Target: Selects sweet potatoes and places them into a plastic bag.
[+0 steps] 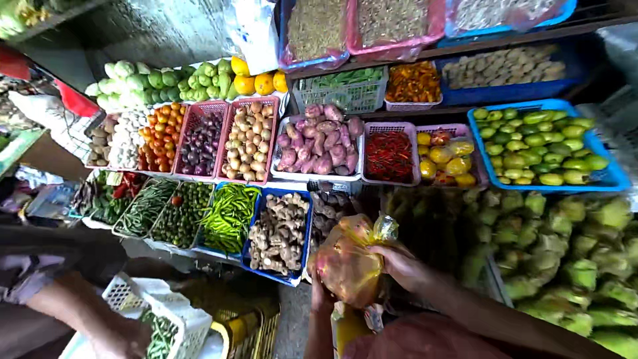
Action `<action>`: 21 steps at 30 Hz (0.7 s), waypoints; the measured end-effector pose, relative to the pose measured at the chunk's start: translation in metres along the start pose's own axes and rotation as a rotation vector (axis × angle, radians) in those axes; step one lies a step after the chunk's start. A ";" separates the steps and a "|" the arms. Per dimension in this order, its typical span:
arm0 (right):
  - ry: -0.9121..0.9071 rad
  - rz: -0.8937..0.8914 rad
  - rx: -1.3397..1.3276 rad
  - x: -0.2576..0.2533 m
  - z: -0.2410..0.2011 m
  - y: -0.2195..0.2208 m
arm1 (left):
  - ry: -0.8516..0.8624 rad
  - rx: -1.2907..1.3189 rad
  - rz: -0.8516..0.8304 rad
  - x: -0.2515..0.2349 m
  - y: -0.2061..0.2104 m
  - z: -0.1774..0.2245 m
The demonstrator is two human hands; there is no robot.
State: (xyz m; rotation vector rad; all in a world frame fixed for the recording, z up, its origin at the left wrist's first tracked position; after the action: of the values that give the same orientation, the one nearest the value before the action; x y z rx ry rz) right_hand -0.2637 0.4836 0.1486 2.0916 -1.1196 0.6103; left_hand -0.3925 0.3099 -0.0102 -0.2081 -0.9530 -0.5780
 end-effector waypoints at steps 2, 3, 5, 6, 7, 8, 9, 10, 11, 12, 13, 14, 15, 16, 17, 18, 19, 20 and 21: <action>0.018 0.062 -0.031 -0.026 0.005 -0.001 | -0.027 -0.107 0.044 -0.031 -0.003 0.015; 0.038 0.094 -0.041 -0.042 0.011 -0.003 | -0.040 -0.165 0.058 -0.046 -0.004 0.022; 0.067 0.158 -0.078 -0.077 0.027 -0.002 | -0.058 -0.289 0.052 -0.071 -0.005 0.037; 0.078 0.183 -0.089 -0.093 0.033 0.002 | -0.035 -0.363 0.023 -0.078 -0.002 0.046; 0.089 0.210 -0.098 -0.107 0.036 0.007 | 0.008 -0.449 -0.018 -0.083 0.003 0.055; 0.103 0.238 -0.112 -0.117 0.036 0.012 | 0.078 -0.555 -0.076 -0.084 0.008 0.064; 0.108 0.275 -0.130 -0.124 0.034 0.015 | 0.196 -0.657 -0.106 -0.080 0.013 0.074; 0.108 0.308 -0.145 -0.130 0.031 0.015 | 0.370 -0.737 -0.114 -0.072 0.017 0.087; 0.100 0.335 -0.160 -0.136 0.026 0.013 | 0.605 -0.795 -0.111 -0.060 0.023 0.102; 0.081 0.356 -0.176 -0.140 0.021 0.010 | 0.807 -0.833 -0.148 -0.046 0.034 0.115; 0.063 0.365 -0.183 -0.142 0.018 0.007 | 0.934 -0.882 -0.215 -0.033 0.047 0.123; 0.054 0.366 -0.177 -0.143 0.018 0.005 | 1.014 -0.964 -0.255 -0.025 0.061 0.128; 0.055 0.365 -0.160 -0.142 0.021 0.004 | 1.016 -1.093 -0.262 -0.023 0.074 0.130; 0.058 0.358 -0.146 -0.141 0.024 0.005 | 0.926 -1.235 -0.257 -0.028 0.084 0.131; 0.052 0.350 -0.135 -0.139 0.026 0.007 | 0.814 -1.370 -0.240 -0.036 0.093 0.134; 0.039 0.336 -0.118 -0.138 0.025 0.008 | 0.712 -1.487 -0.255 -0.043 0.102 0.135; 0.014 0.314 -0.098 -0.136 0.021 0.009 | 0.651 -1.560 -0.304 -0.047 0.110 0.135; -0.009 0.284 -0.087 -0.134 0.018 0.011 | 0.646 -1.570 -0.357 -0.045 0.115 0.134; -0.018 0.247 -0.089 -0.133 0.014 0.014 | 0.681 -1.529 -0.380 -0.041 0.115 0.134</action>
State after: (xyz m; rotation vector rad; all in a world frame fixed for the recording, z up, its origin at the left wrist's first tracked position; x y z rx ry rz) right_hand -0.3431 0.5381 0.0549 1.9021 -1.4033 0.6451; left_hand -0.4421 0.4764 0.0424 -1.1133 0.2961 -1.5324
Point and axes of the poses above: each hand's wrist, its own x-axis away from the middle knuckle, its own y-axis out of the palm, z = x × y, the point moved 9 cm from there along -x, towards the middle knuckle, and after that the axes turned 9 degrees about -x, right-handed, at the moved point
